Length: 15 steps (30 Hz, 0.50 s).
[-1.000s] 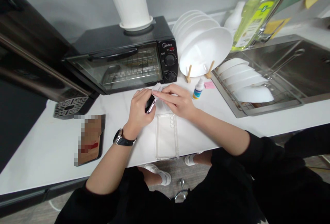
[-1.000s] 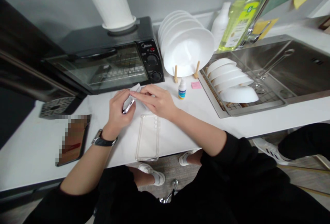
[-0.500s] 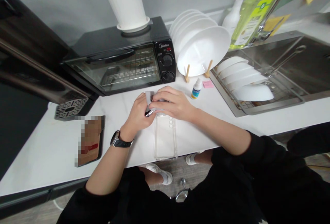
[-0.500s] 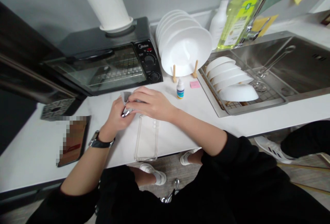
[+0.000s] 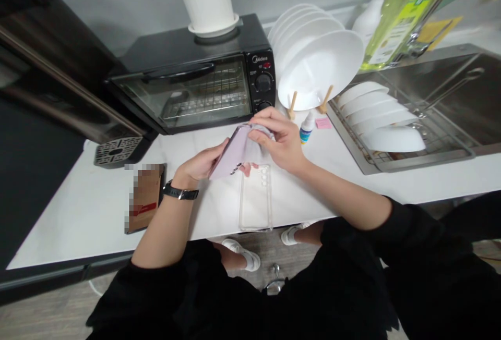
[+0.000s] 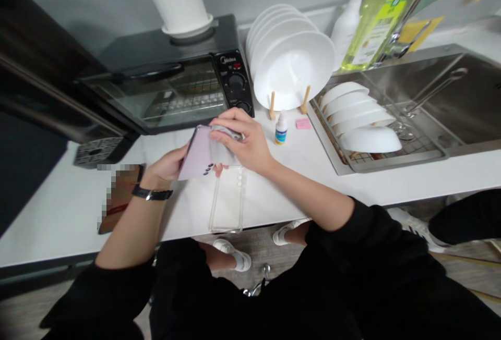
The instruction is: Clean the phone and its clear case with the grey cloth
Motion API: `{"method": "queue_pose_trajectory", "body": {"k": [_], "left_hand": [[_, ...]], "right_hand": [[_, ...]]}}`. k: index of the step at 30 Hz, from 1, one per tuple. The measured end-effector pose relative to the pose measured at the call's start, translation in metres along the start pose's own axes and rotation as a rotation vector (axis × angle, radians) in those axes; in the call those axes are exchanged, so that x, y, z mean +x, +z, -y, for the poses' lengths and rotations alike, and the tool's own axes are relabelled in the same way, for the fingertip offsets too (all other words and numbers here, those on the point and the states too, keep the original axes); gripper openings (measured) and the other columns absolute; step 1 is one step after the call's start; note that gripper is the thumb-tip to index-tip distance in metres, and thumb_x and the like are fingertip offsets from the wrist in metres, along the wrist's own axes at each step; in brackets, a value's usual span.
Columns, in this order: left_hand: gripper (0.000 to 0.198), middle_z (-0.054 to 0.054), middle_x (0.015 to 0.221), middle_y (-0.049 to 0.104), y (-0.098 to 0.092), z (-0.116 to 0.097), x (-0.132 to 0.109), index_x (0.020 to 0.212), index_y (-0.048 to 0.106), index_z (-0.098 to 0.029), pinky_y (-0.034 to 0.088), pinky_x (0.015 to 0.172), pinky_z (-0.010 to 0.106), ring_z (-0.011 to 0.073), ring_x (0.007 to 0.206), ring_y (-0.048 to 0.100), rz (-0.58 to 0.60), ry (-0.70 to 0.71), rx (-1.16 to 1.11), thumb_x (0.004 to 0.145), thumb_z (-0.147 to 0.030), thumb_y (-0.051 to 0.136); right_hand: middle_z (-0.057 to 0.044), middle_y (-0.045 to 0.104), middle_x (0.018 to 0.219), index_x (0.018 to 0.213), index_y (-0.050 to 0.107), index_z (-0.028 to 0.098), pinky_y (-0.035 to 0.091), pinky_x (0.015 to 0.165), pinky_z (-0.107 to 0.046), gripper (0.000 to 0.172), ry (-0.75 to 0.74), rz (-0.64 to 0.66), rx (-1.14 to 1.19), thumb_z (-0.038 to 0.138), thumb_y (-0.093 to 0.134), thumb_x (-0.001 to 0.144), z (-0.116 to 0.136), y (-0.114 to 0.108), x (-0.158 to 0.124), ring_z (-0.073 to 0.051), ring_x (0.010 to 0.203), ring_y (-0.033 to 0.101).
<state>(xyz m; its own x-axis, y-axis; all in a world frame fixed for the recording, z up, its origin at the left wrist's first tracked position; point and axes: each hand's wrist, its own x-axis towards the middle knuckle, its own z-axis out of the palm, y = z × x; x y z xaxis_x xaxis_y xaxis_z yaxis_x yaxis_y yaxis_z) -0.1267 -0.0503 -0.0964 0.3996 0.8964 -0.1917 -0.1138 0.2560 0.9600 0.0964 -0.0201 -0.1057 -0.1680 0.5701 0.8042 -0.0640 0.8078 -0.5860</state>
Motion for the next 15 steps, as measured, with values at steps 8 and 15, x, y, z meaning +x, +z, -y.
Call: {"method": "queue_pose_trajectory", "body": {"k": [8, 15], "left_hand": [[0.044, -0.002, 0.066, 0.053, 0.006, 0.0, 0.022, 0.101, 0.072, -0.014, 0.027, 0.038, 0.018, 0.0048, 0.041, 0.04, 0.028, -0.041, -0.089, 0.103, -0.058, 0.067], [0.049, -0.004, 0.055, 0.05, 0.016, 0.014, 0.029, 0.086, 0.072, -0.013, 0.021, 0.037, 0.02, 0.003, 0.036, 0.036, -0.131, -0.018, 0.078, 0.11, -0.054, 0.061]], "right_hand": [[-0.003, 0.073, 0.104, 0.115, 0.086, 0.031, 0.062, 0.094, -0.044, 0.035, 0.121, -0.128, -0.135, 0.058, 0.066, 0.106, -0.023, -0.013, 0.005, -0.021, 0.101, 0.069], [-0.004, 0.066, 0.095, 0.121, 0.087, 0.033, 0.059, 0.079, -0.04, 0.028, 0.044, -0.069, -0.314, 0.049, 0.069, 0.107, -0.028, -0.009, -0.004, -0.02, 0.089, 0.064]]}}
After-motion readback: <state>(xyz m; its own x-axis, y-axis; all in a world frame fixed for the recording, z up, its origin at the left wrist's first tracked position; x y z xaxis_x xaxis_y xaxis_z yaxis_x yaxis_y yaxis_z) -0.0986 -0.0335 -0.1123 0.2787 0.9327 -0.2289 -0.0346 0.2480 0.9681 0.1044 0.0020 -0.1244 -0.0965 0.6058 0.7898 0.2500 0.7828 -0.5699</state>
